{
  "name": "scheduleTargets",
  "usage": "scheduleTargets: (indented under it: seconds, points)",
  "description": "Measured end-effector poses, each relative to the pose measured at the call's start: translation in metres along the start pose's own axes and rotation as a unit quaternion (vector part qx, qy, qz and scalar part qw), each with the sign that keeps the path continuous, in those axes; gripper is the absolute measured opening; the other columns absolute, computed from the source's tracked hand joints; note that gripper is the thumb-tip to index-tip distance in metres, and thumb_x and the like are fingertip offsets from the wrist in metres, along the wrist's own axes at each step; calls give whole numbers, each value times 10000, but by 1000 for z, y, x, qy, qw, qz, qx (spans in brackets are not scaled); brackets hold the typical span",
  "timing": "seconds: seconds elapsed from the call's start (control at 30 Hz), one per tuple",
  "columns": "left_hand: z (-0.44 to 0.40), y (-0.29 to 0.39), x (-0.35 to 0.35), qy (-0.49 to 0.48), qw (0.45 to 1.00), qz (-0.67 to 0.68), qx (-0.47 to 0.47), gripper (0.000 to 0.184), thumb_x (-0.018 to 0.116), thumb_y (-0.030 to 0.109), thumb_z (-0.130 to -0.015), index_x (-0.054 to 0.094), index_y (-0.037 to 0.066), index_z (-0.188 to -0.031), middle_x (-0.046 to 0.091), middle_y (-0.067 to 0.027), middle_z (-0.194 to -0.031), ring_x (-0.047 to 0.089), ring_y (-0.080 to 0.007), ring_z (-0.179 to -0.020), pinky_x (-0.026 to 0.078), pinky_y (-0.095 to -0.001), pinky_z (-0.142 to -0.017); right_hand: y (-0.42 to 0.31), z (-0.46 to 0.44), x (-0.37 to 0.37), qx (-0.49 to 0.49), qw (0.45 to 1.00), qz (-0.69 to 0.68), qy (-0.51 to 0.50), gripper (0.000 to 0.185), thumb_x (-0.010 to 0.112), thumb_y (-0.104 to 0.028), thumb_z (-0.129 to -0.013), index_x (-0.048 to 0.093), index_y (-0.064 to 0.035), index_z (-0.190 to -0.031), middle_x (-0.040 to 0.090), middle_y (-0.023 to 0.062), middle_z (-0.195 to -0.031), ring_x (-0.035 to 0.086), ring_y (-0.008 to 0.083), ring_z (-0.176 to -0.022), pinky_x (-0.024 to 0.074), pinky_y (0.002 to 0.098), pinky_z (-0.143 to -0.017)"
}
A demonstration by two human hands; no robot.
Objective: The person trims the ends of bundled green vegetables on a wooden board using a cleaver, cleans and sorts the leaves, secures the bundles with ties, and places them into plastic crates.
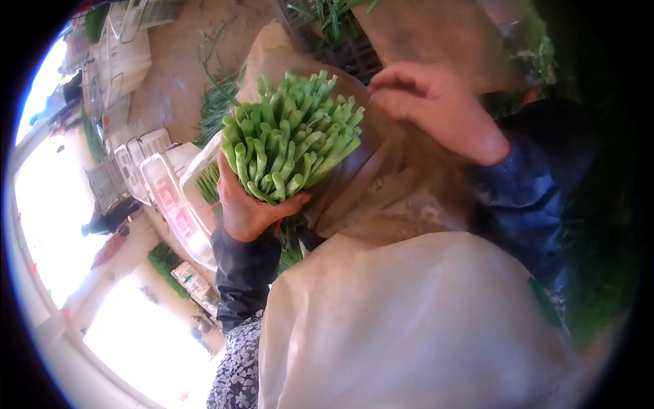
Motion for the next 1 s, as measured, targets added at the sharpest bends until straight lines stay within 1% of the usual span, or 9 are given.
scheduleTargets:
  seconds: [0.13,0.2,0.3,0.57,0.63,0.67,0.77,0.8,1.0]
  points:
    - [2,6,1,-5,1000,-18,-5,1103,937,242,-493,333,-22,-1378,610,-170,-1202,621,-267,-1087,506,-366,-915,7,-3,12,-15,999,-21,-18,90,642,-114,-867,642,-25,-875,622,89,-727,599,296,-662,463,294,-629]
    - [4,2,-1,7,1000,-11,26,1156,934,240,-503,289,-30,-1423,588,-179,-1241,605,-273,-1120,490,-376,-944,-21,-1,9,-179,967,136,123,138,658,-134,-844,652,-33,-938,623,99,-878,614,298,-821,479,324,-728]
    - [4,3,1,10,1000,3,22,1200,935,250,-503,253,-43,-1446,573,-185,-1267,595,-282,-1138,470,-382,-974,-39,-3,37,-255,952,171,-4,196,671,-152,-825,656,-47,-990,576,125,-1042,580,295,-1006,464,356,-850]
    - [12,-6,7,-3,996,-64,66,1161,944,345,-522,318,-47,-1419,559,-203,-1294,592,-316,-1145,457,-404,-986,-38,4,32,-204,967,126,-80,106,641,-25,-835,606,-8,-934,558,104,-1137,560,255,-1065,434,312,-896]
    - [14,-3,9,8,997,-50,65,1133,938,339,-532,331,-49,-1407,562,-209,-1286,594,-325,-1134,460,-409,-977,-24,8,5,-101,966,218,94,41,617,-6,-844,589,6,-872,583,116,-1078,583,260,-1001,454,311,-848]
    - [13,2,9,17,998,-35,59,1120,936,336,-537,337,-50,-1401,563,-213,-1283,595,-330,-1129,462,-412,-973,-24,9,1,-100,966,221,87,41,617,-6,-844,589,6,-872,583,116,-1078,583,260,-1001,454,311,-848]
    - [11,7,11,31,998,-18,54,1079,928,327,-552,355,-53,-1383,567,-222,-1271,598,-344,-1113,466,-419,-960,-48,15,-11,-206,884,394,142,115,635,-60,-830,540,3,-816,542,163,-816,524,375,-776,444,425,-713]
    - [11,7,11,34,998,-15,54,1065,926,324,-557,361,-54,-1377,568,-225,-1267,599,-349,-1107,467,-421,-955,-53,19,-10,-184,882,421,106,157,633,-20,-817,605,3,-970,593,151,-1115,591,250,-973,465,314,-836]
    - [9,12,12,50,997,-14,64,983,910,306,-586,397,-60,-1340,575,-243,-1244,605,-377,-1075,475,-436,-928,-50,15,35,-179,964,190,-50,255,688,-42,-783,611,4,-1023,520,156,-1282,522,303,-1184,413,344,-985]
Point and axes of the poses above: each hand's wrist, its own z-axis away from the middle knuckle, its own x-axis out of the palm, y = z × x, the point moved 5 cm from there along -z, towards the middle knuckle
